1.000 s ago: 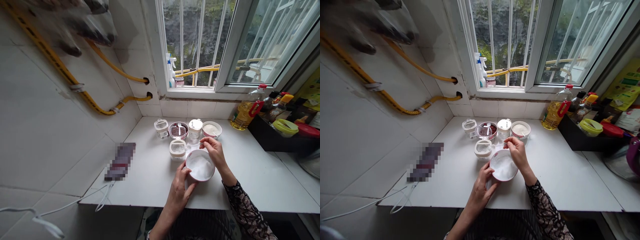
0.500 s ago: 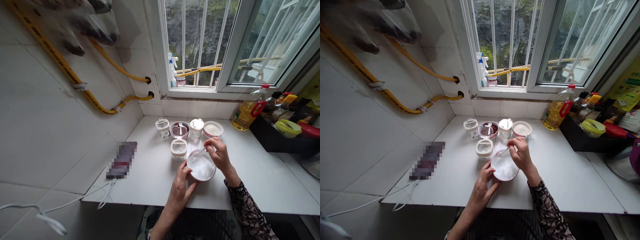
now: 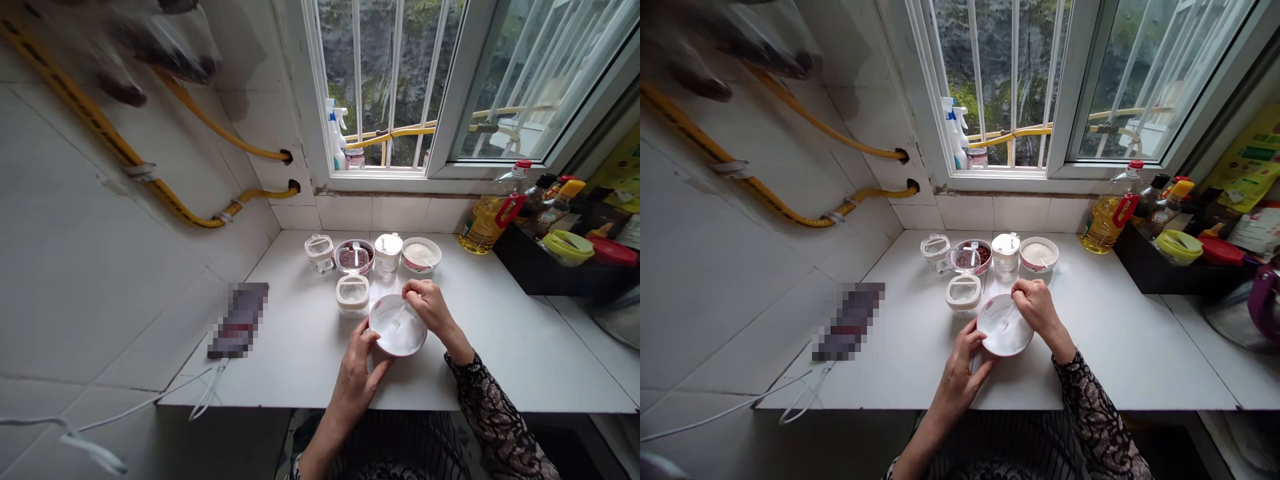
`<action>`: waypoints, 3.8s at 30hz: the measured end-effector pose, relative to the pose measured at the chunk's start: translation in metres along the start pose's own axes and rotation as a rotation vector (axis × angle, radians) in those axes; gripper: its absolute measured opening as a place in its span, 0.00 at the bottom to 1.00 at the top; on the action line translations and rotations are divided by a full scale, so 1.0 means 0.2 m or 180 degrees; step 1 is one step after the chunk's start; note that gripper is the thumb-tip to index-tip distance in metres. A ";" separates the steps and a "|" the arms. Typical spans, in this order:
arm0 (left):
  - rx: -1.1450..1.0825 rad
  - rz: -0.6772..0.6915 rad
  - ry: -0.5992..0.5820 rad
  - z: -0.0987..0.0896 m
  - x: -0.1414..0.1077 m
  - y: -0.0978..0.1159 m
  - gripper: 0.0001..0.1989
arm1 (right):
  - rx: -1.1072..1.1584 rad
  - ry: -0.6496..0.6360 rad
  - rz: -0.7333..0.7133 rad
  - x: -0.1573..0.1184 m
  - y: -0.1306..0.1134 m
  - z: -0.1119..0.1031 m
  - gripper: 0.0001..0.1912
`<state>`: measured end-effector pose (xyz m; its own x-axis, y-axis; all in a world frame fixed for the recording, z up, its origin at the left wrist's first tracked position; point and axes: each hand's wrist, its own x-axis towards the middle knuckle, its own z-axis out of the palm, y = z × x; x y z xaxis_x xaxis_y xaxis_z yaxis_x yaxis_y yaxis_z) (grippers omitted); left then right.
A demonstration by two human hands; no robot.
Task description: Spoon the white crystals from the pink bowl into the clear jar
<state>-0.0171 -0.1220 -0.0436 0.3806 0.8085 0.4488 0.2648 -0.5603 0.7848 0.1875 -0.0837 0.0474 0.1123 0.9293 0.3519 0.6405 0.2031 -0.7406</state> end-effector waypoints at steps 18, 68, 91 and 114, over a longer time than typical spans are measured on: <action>-0.0170 -0.0026 -0.0073 0.01 0.00 -0.01 0.17 | 0.1397 0.0196 0.0990 0.03 0.05 0.00 0.08; -0.0153 -0.0051 0.0009 0.01 0.00 -0.01 0.16 | 0.0759 0.0022 0.0637 0.00 -0.02 0.01 0.09; -0.0227 -0.0064 0.0051 0.02 0.00 -0.02 0.18 | -0.0318 -0.0075 -0.1621 0.04 -0.13 0.15 0.14; -0.0197 -0.0047 -0.0030 0.01 0.00 -0.01 0.16 | -0.0438 -0.0341 -0.0663 -0.02 -0.02 0.05 0.12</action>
<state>-0.0167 -0.1210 -0.0461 0.3855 0.8148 0.4330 0.2152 -0.5357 0.8165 0.1782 -0.0848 0.0431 -0.1092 0.9007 0.4206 0.7394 0.3564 -0.5712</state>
